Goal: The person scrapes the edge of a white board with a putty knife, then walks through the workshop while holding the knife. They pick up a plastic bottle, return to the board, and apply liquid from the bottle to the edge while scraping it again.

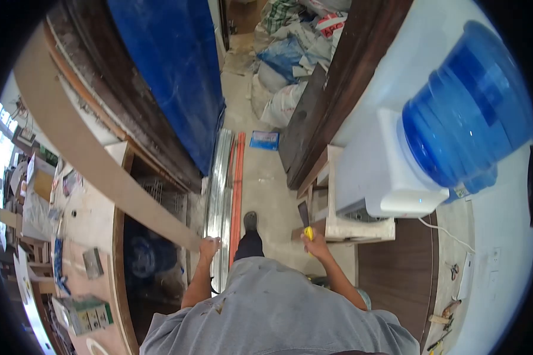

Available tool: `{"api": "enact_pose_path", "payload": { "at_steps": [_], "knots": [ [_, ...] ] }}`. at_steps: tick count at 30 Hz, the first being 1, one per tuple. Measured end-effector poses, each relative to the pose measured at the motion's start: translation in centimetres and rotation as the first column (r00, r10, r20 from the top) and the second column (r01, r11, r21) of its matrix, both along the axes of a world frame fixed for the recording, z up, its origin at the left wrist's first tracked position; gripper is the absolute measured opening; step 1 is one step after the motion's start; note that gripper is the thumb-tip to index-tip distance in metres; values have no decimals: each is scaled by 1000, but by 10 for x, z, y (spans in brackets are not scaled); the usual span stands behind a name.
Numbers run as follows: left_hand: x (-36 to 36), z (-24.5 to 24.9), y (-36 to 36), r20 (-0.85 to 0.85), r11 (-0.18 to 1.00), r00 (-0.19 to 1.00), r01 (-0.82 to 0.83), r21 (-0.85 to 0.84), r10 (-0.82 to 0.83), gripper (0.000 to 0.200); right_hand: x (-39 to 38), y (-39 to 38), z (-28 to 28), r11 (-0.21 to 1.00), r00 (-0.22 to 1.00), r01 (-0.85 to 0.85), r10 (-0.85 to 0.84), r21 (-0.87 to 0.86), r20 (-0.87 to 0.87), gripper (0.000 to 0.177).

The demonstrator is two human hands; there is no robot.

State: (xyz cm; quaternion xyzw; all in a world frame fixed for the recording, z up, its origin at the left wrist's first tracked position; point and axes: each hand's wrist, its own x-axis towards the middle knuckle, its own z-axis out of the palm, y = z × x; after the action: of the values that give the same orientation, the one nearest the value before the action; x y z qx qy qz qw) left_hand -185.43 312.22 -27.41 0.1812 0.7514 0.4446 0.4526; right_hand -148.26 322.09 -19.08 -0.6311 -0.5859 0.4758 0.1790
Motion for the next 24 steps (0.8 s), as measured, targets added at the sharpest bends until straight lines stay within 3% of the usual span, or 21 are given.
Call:
{"api": "enact_pose_path", "payload": {
  "at_steps": [4,7,9,11,14,17,20,23,24],
  "knots": [
    [-32,-38,74,-21,995,995,95,39,-95,13,-25,49,-5,986,1000,23,-24,-166,-3,24],
    [-52,-19,126,69,998,996,55,21,-56,12,-47,91,-16,967,991,58,-85,-249,-99,17],
    [-76,-15,159,133,997,989,55,52,-62,11,-63,129,-19,980,994,53,-71,-194,-88,16],
    [-91,-1,191,79,994,991,108,10,-109,12,-77,160,-16,994,991,84,-90,-63,-99,15],
    [-110,23,238,43,990,989,143,-6,-142,22,-100,203,8,989,985,147,-149,-26,-82,18],
    [-120,36,283,45,969,968,246,-12,-246,28,-112,243,-2,980,984,77,-105,184,144,22],
    [-120,34,330,21,961,961,275,-11,-275,30,-127,279,13,985,984,173,-173,1,48,26],
    [-116,35,368,-41,943,942,332,-13,-333,29,-131,323,-19,987,962,128,-148,98,231,30],
    [-119,27,381,-98,935,930,354,-18,-354,32,-131,338,-39,974,961,97,-146,207,234,33]
  ]
}}
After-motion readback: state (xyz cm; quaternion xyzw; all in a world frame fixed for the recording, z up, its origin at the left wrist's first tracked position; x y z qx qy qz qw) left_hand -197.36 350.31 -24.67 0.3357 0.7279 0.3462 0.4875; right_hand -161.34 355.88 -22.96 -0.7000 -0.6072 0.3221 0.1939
